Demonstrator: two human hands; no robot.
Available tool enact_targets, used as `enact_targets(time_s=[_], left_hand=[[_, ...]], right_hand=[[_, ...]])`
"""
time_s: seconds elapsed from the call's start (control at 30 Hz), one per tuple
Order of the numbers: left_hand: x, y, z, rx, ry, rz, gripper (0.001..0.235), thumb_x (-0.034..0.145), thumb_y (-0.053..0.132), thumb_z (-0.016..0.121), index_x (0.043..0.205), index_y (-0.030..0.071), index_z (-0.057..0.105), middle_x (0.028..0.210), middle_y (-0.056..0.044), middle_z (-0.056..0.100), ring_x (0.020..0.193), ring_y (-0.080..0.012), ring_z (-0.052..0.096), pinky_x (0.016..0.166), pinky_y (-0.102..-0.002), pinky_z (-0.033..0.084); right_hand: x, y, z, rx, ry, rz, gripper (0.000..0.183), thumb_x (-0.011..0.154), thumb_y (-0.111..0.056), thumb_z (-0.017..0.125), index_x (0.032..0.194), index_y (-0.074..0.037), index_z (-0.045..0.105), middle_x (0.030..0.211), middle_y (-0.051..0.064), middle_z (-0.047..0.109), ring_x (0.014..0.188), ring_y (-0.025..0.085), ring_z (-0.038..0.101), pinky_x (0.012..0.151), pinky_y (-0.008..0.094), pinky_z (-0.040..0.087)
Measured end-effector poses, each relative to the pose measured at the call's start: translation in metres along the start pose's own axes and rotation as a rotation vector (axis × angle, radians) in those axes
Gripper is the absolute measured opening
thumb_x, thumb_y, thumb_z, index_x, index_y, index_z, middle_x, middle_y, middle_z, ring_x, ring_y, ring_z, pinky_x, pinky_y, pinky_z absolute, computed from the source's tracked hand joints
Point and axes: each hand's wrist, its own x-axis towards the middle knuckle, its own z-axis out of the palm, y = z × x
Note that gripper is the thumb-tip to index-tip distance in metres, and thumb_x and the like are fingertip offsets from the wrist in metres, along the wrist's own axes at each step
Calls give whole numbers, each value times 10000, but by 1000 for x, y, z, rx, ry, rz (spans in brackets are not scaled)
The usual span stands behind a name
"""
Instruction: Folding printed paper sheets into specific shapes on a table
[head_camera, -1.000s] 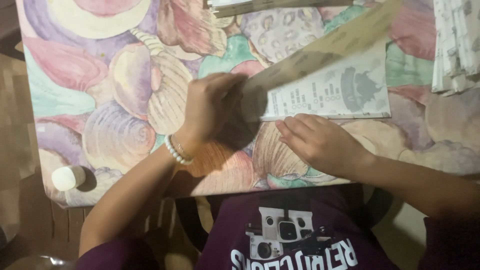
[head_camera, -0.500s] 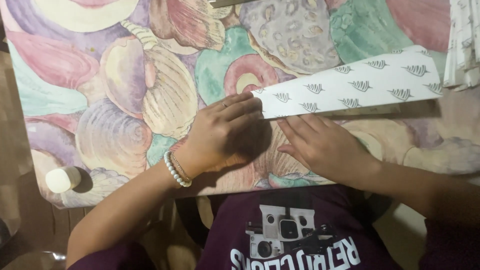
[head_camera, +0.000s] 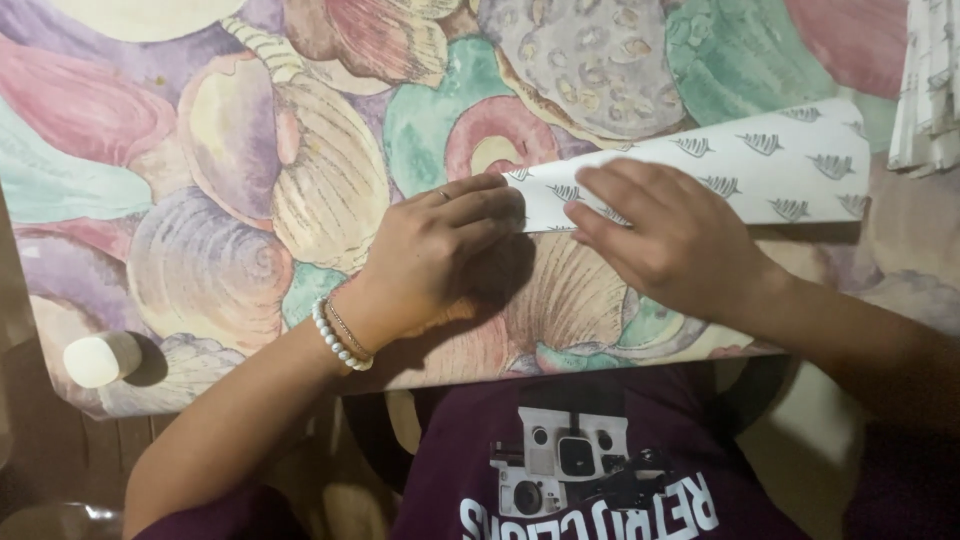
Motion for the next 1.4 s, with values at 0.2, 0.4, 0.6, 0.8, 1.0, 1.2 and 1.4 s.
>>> enact_targets(time_s=[0.2,0.4,0.6,0.8,1.0,1.2,1.4], left_hand=[[1,1,-3,13,-29,15,198,882,70,731,1061,-14,715,1237,-159,695,1185,-376,667,948,-448,594],[-1,2,-4,96,-192,-9,600,641,161,879,1163,34,612,1397,-177,596,1316,-377,549,1147,-504,415],[1,4,-6,75,-200,-19,568,687,228,871,1132,28,580,1441,-219,561,1354,-410,516,1219,-562,296],[1,10,-6,161,-217,-45,541,658,227,865,1068,78,545,1463,-188,544,1326,-394,531,1163,-609,321],[-5,16,6,303,-199,-47,364,834,151,671,1173,33,608,1351,-205,553,1221,-399,535,1166,-600,347],[-3,28,8,416,-215,11,294,1002,182,530,1260,53,588,1040,-104,611,939,-265,606,970,-411,538],[6,30,2,430,-179,48,317,1019,248,518,1203,15,628,1006,-97,603,965,-281,606,1003,-452,520]], right_hand=[[18,7,-14,27,-68,-26,345,934,-293,759,1194,-68,730,1311,206,679,1228,350,630,1038,437,560],[14,11,-8,84,-45,-45,241,936,-211,765,1120,-57,744,1287,210,687,1203,371,639,1015,463,569],[4,12,1,125,-36,-60,236,935,-163,738,1140,-48,719,1275,208,680,1168,368,626,984,470,562],[-15,14,3,153,-94,-24,270,895,-65,758,1155,-26,696,1080,139,662,983,307,636,828,418,560],[-37,18,4,175,-31,12,169,924,12,745,1091,21,719,985,143,706,867,287,656,744,366,559],[-51,18,4,139,-17,56,235,882,106,748,1109,45,726,991,158,717,872,287,663,757,354,575],[-55,19,-4,169,-38,111,241,879,113,734,1110,44,735,1024,165,716,895,300,661,795,367,582]])
